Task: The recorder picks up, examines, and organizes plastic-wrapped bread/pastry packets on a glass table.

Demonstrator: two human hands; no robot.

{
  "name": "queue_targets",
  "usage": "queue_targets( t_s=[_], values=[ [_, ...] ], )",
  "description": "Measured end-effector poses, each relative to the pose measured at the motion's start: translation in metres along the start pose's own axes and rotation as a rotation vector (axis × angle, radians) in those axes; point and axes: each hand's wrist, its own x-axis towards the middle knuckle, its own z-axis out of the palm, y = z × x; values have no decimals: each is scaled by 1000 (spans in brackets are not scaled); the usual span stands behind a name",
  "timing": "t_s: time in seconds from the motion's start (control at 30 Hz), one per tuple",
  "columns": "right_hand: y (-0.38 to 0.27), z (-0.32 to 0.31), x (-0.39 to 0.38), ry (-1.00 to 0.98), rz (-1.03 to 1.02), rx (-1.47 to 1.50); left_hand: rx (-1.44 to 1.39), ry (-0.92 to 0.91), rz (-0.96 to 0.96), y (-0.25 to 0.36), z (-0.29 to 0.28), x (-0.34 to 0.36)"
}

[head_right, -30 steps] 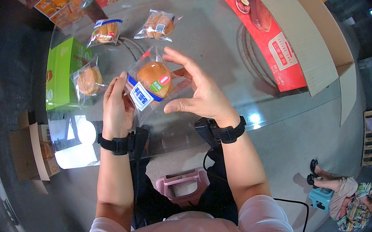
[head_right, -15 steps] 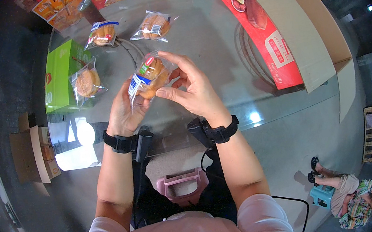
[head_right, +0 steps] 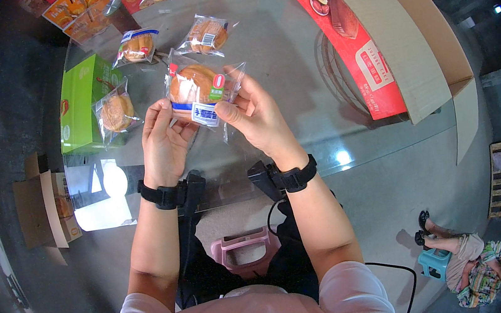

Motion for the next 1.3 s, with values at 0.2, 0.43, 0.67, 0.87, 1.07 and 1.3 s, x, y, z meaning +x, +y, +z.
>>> queue_targets(
  t_s=[0.2,0.43,0.67,0.87,1.07,1.3],
  values=[
    [8,-1,3,22,-50,-94,-22,-60,15,0,-1,-3],
    [11,-4,6,97,-40,-16,32,-68,-67,4,3,-5],
    [9,-5,7,85,-74,-160,268,-77,-82,11,10,-12],
    [2,-5,3,53,-132,-227,335,-105,-58,11,5,-10],
    [5,-13,6,19,-371,-575,189,-277,16,17,10,-16],
    [5,-7,4,1,-452,-739,92,-286,74,14,2,-12]
  ],
)
